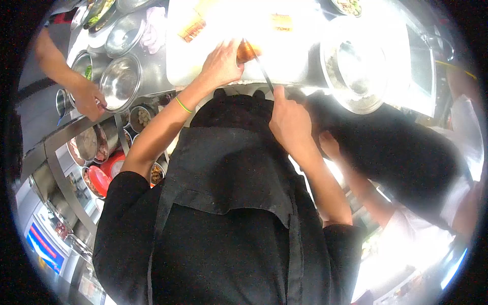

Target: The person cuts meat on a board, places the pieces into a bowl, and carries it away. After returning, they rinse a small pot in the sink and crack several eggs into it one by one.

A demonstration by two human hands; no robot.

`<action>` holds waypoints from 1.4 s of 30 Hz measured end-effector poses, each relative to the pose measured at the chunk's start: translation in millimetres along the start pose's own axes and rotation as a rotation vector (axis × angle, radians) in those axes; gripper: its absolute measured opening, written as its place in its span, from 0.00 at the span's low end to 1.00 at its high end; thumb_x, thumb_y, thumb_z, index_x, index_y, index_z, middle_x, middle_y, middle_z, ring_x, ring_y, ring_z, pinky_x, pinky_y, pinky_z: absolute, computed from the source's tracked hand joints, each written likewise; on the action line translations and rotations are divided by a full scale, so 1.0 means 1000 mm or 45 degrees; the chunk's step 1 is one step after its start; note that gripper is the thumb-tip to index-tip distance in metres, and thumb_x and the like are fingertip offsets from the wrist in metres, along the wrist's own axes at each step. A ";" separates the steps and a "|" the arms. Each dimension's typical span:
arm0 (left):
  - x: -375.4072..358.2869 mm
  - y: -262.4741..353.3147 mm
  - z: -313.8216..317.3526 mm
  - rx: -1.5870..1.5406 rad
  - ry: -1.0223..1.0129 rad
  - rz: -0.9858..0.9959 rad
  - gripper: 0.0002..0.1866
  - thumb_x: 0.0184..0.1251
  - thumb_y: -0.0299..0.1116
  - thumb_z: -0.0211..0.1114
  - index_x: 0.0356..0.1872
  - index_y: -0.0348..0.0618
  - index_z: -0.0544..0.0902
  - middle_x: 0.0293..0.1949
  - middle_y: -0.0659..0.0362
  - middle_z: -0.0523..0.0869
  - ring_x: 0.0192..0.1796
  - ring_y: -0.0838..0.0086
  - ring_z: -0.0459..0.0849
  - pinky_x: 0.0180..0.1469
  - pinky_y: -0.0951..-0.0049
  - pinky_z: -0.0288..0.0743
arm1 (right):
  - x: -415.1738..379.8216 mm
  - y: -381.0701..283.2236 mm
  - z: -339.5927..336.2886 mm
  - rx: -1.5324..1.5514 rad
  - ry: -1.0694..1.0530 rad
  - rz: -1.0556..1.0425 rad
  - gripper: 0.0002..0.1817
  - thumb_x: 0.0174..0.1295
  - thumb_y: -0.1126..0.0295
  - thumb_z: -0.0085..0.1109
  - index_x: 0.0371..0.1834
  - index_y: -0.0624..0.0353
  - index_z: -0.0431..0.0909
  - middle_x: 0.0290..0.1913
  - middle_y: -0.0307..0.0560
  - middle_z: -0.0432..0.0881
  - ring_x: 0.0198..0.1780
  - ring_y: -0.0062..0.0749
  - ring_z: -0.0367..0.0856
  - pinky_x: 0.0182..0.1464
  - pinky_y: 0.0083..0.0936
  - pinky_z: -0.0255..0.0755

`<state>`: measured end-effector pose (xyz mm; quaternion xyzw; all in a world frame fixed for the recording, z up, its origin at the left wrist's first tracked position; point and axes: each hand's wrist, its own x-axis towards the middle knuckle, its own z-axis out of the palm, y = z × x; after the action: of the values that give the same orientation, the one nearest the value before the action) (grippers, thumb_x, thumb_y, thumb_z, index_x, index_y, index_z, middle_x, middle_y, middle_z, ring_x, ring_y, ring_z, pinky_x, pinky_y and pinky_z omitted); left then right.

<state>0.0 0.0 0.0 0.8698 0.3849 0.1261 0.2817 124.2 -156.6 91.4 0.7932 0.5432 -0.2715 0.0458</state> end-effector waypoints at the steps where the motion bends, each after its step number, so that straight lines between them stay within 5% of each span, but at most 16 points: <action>1: 0.002 0.002 0.002 0.013 -0.004 0.003 0.28 0.46 0.28 0.63 0.52 0.37 0.68 0.47 0.45 0.73 0.51 0.52 0.75 0.51 0.56 0.73 | -0.001 0.002 -0.002 -0.008 0.020 -0.020 0.17 0.52 0.79 0.48 0.47 0.61 0.62 0.25 0.65 0.79 0.30 0.61 0.80 0.34 0.50 0.72; 9: 0.005 -0.009 0.002 -0.034 0.022 0.047 0.24 0.46 0.27 0.62 0.49 0.37 0.69 0.44 0.46 0.74 0.47 0.52 0.76 0.48 0.56 0.74 | -0.009 -0.016 -0.014 -0.033 -0.115 0.065 0.18 0.50 0.81 0.50 0.46 0.64 0.62 0.27 0.66 0.79 0.33 0.61 0.80 0.35 0.50 0.72; 15: 0.004 -0.007 -0.001 -0.128 0.008 0.003 0.24 0.45 0.27 0.63 0.48 0.37 0.71 0.44 0.48 0.74 0.48 0.52 0.75 0.50 0.58 0.73 | 0.057 -0.009 0.034 0.126 0.136 -0.141 0.18 0.50 0.79 0.51 0.45 0.65 0.63 0.29 0.65 0.78 0.34 0.63 0.78 0.38 0.52 0.70; 20: 0.002 -0.009 0.005 -0.152 0.062 0.036 0.24 0.45 0.26 0.64 0.48 0.37 0.72 0.45 0.48 0.75 0.49 0.52 0.75 0.51 0.58 0.73 | 0.000 -0.004 0.004 0.066 -0.168 0.055 0.20 0.54 0.79 0.47 0.52 0.67 0.60 0.32 0.69 0.79 0.37 0.62 0.80 0.41 0.52 0.72; 23: 0.003 -0.011 0.004 -0.143 0.059 0.068 0.24 0.45 0.27 0.64 0.48 0.37 0.71 0.46 0.48 0.74 0.50 0.52 0.75 0.51 0.58 0.72 | 0.049 0.000 0.043 0.149 0.055 -0.174 0.21 0.50 0.80 0.48 0.50 0.68 0.61 0.30 0.70 0.78 0.35 0.64 0.78 0.38 0.54 0.70; 27: 0.000 -0.011 0.003 -0.166 0.029 0.035 0.24 0.49 0.29 0.64 0.50 0.38 0.71 0.48 0.45 0.75 0.51 0.50 0.75 0.53 0.57 0.70 | 0.070 0.003 0.063 0.205 0.135 -0.092 0.20 0.50 0.79 0.48 0.48 0.68 0.62 0.30 0.71 0.77 0.36 0.64 0.78 0.39 0.53 0.69; 29: 0.000 -0.013 0.008 -0.194 0.132 0.054 0.24 0.49 0.29 0.66 0.49 0.38 0.71 0.47 0.45 0.75 0.51 0.49 0.75 0.52 0.58 0.70 | 0.073 0.014 0.067 0.243 0.209 -0.236 0.17 0.56 0.77 0.51 0.47 0.67 0.60 0.27 0.71 0.77 0.35 0.67 0.77 0.39 0.53 0.69; 37: -0.004 -0.018 0.008 -0.167 0.162 -0.004 0.27 0.48 0.30 0.70 0.49 0.34 0.68 0.47 0.45 0.73 0.51 0.50 0.75 0.53 0.59 0.71 | 0.034 0.011 0.063 0.205 0.086 -0.114 0.20 0.56 0.78 0.49 0.53 0.66 0.59 0.28 0.70 0.78 0.36 0.64 0.79 0.38 0.53 0.70; 42: -0.012 -0.017 0.003 -0.196 0.139 -0.049 0.28 0.48 0.30 0.70 0.49 0.34 0.66 0.48 0.45 0.71 0.51 0.50 0.75 0.52 0.58 0.72 | 0.052 -0.003 0.036 0.206 0.257 -0.212 0.13 0.57 0.77 0.48 0.45 0.65 0.60 0.27 0.71 0.77 0.34 0.65 0.78 0.38 0.55 0.69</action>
<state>-17.6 -0.8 -12.5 0.8298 0.4056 0.1970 0.3289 121.4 -125.2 37.1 0.7697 0.5852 -0.2362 -0.0958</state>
